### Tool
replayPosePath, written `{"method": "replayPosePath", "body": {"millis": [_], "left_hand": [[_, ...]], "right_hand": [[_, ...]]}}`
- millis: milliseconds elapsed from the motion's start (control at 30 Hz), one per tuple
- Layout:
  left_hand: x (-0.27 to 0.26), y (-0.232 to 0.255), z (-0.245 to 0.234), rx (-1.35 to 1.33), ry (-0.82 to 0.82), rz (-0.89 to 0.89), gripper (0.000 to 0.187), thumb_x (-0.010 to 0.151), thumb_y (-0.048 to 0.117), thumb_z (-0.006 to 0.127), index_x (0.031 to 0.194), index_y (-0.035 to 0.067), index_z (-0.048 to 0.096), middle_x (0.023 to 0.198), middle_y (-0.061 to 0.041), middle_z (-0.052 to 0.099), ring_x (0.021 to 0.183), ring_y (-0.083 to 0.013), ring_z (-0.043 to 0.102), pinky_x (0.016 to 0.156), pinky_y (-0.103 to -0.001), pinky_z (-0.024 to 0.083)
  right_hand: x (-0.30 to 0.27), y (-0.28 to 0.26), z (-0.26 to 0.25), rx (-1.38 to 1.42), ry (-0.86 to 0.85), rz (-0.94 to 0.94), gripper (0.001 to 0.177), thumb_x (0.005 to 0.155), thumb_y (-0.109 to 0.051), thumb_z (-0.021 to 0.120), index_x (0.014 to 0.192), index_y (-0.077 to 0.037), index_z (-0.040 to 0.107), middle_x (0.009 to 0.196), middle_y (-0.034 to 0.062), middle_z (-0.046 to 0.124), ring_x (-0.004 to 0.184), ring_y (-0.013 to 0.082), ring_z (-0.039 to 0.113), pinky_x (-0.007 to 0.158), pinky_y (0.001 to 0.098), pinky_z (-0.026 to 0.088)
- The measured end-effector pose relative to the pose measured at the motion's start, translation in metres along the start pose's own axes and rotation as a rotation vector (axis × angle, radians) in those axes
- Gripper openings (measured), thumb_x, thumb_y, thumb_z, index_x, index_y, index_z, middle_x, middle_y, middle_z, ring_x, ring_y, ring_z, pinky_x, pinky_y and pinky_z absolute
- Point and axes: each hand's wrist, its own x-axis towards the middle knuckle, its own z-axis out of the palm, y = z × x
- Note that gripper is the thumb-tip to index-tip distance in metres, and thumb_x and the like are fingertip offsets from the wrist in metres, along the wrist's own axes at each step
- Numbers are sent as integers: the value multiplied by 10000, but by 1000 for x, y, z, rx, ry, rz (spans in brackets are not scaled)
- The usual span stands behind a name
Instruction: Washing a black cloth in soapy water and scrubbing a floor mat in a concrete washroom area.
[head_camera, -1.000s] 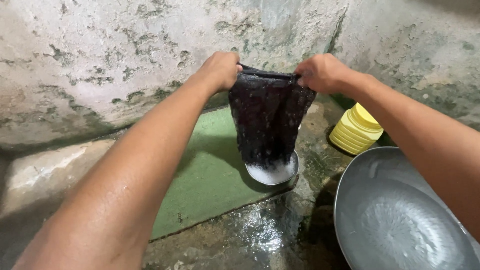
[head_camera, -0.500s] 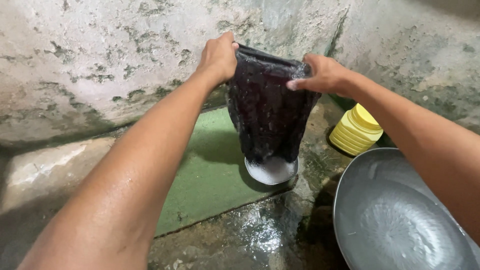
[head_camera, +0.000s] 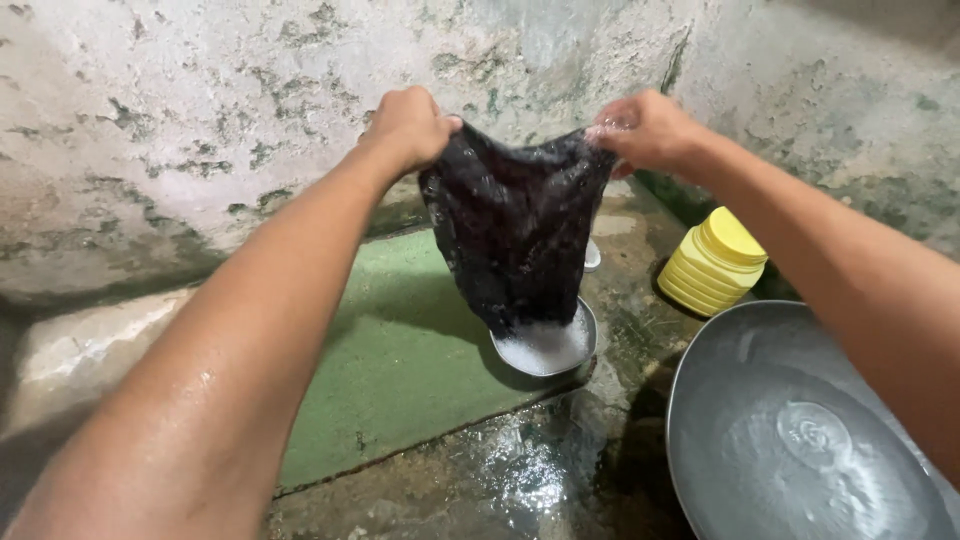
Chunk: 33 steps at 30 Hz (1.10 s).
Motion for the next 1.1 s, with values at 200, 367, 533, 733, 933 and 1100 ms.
{"method": "replayPosePath", "body": {"millis": [200,367,533,733,933,1100], "left_hand": [[0,43,8,-216,-339,-283,393,959,396,699,871,15,660,661,-69,627,426,-146,523,388,-283,420],[36,54,70,-701,-349,-354,173,947,147,709,915,-17,667,671,-89,654,445,-152,557,370,-300,433],[21,81,81,-718,-402,-396,209,867,119,780,917,67,584,711,-73,612,496,-163,566,392,-329,570],[6,81,60,-878,-458,-354,183,888,211,734,882,44,658,722,-58,649,561,-172,613,430,-326,553],[16,69,54,-682,-436,-224,190,798,111,807,869,-23,692,731,-57,671,595,-153,656,501,-319,629],[5,89,7,-616,-508,-39,120,860,165,625,941,77,644,740,-15,602,605,-130,574,505,-288,532]], "right_hand": [[12,-8,12,-4,17,56,241,922,-192,737,1025,26,736,949,183,739,680,186,677,639,343,615],[18,-7,26,118,60,195,129,873,-63,764,880,57,718,772,162,711,600,203,653,524,339,561],[21,-20,33,261,-72,198,138,883,-96,727,828,31,728,743,134,730,601,197,676,508,321,549],[14,-23,29,376,-159,195,150,888,-117,657,951,14,690,914,128,740,799,220,717,734,418,578],[36,23,25,508,-218,236,256,925,-85,630,1178,-44,635,1390,230,535,1123,273,525,941,468,502],[-6,-4,36,377,-544,93,802,702,-65,734,1432,-198,428,1496,116,534,1420,293,482,1143,528,393]]}}
